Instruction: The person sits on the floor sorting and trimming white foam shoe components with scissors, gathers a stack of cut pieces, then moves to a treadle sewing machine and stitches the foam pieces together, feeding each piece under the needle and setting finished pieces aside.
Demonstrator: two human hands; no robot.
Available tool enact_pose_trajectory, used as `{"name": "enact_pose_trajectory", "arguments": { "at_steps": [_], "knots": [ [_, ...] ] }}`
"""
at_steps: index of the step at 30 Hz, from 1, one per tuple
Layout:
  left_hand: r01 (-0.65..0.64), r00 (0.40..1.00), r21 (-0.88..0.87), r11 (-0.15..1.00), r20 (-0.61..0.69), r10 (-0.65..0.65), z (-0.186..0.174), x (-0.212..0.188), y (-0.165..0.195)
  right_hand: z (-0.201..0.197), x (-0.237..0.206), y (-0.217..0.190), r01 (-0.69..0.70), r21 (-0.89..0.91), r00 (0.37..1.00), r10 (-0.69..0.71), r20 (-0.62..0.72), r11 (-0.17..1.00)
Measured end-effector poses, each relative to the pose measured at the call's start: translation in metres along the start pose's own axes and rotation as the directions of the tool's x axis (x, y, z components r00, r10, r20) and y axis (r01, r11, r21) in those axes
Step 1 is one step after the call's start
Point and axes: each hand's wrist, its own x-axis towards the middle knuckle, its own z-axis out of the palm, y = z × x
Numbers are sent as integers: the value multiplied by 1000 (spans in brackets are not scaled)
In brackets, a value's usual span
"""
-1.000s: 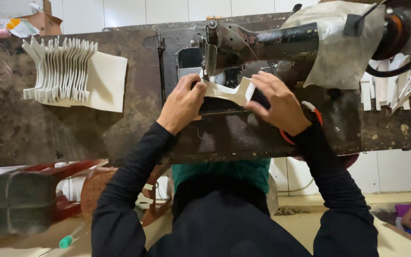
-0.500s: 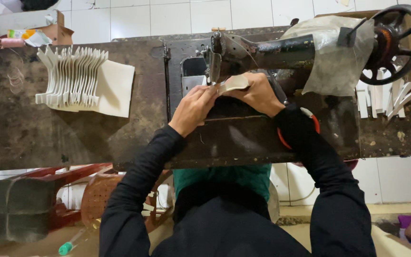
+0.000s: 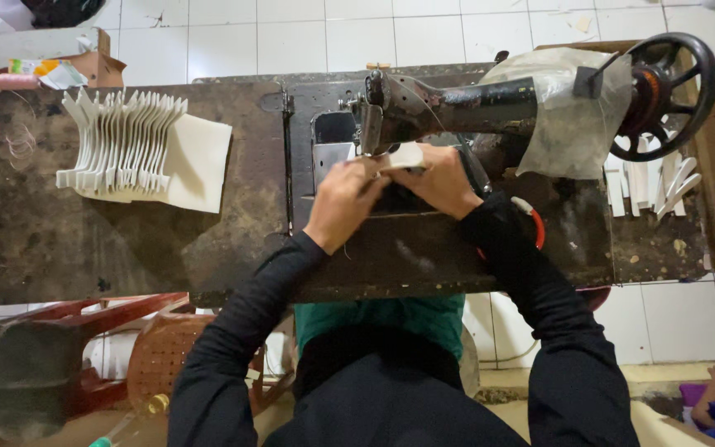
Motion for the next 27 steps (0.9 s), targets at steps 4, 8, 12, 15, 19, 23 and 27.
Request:
{"name": "enact_pose_trajectory", "arguments": {
  "at_steps": [4,8,12,15,19,23,27],
  "knots": [
    [-152,985,134,979,99,139,7,4,13,5,-7,4,11,-57,1000,-12,-15,998],
    [-191,979,130,973,100,178,11,8,9,0,-10,3,2,34,1000,-2,-4,999],
    [-132,990,66,989,56,128,12,1,10,-5,-8,-3,-18,48,999,16,44,999],
    [-138,990,66,988,35,136,11,-12,17,-10,-7,1,-22,77,998,18,57,997],
    [-66,986,114,991,159,47,11,-24,20,-18,-5,36,64,-311,989,-101,-106,948],
    [-153,980,226,962,159,118,20,-28,20,-3,-9,95,141,-612,940,88,329,778],
    [-129,982,269,955,168,85,22,-32,23,29,-17,139,159,-540,928,61,367,827]
  ]
}}
